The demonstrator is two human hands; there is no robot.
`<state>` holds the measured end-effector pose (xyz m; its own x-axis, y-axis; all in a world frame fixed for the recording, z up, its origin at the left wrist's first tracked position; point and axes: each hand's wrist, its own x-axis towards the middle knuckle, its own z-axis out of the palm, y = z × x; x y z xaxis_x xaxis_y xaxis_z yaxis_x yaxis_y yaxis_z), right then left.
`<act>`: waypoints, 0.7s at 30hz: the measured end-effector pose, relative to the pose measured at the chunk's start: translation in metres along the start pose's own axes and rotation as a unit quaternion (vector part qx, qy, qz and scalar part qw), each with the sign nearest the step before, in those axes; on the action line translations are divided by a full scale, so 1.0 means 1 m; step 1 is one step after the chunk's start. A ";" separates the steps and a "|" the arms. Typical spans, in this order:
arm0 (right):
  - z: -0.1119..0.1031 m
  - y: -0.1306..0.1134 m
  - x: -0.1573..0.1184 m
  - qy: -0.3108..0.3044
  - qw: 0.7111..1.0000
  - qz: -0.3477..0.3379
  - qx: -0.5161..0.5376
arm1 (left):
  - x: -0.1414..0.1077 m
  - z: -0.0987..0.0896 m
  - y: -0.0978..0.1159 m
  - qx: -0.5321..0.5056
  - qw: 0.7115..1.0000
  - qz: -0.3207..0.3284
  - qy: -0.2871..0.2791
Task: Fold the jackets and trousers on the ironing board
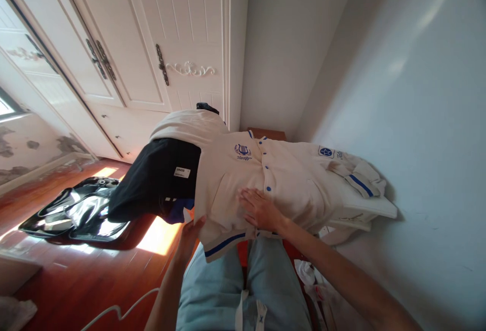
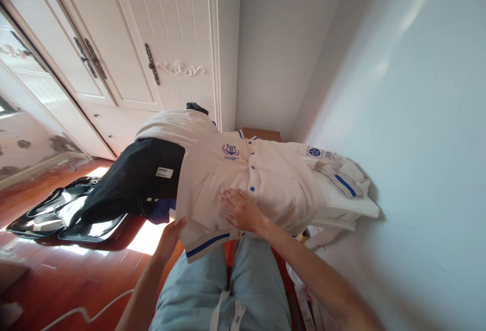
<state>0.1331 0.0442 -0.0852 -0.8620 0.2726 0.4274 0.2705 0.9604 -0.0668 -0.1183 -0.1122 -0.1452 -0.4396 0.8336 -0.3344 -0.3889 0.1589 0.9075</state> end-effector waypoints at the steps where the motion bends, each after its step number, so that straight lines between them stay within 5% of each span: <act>1: 0.003 -0.003 -0.012 -0.015 1.000 -0.004 -0.016 | -0.003 0.000 0.000 -0.056 0.998 -0.011 -0.005; 5: 0.004 0.009 -0.039 -0.032 0.998 0.005 -0.050 | -0.014 -0.002 0.005 -0.163 0.984 -0.057 0.038; 9: -0.011 0.021 -0.047 -0.033 0.999 0.020 -0.032 | -0.012 -0.006 0.007 -0.179 0.981 -0.037 0.072; 14: -0.035 0.021 -0.057 -0.008 0.998 0.027 0.054 | -0.004 -0.006 0.004 -0.032 0.990 -0.024 0.134; 16: -0.045 0.029 -0.062 0.046 0.993 0.082 0.064 | -0.009 0.004 0.010 0.079 0.971 0.055 0.218; 18: -0.052 0.044 -0.068 0.107 0.979 0.166 0.047 | -0.015 0.025 0.022 0.182 0.923 0.196 0.277; 20: -0.055 0.062 -0.075 0.140 0.959 0.247 0.018 | -0.015 0.057 0.040 0.271 0.873 0.331 0.236; 21: -0.055 0.071 -0.078 0.140 0.950 0.278 0.002 | -0.011 0.076 0.049 0.314 0.851 0.384 0.172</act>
<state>0.2428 0.0877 -0.0736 -0.4391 0.7124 0.5474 0.6484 0.6731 -0.3557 -0.0711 -0.0738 -0.0773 -0.6219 0.6321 0.4622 0.5818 -0.0221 0.8131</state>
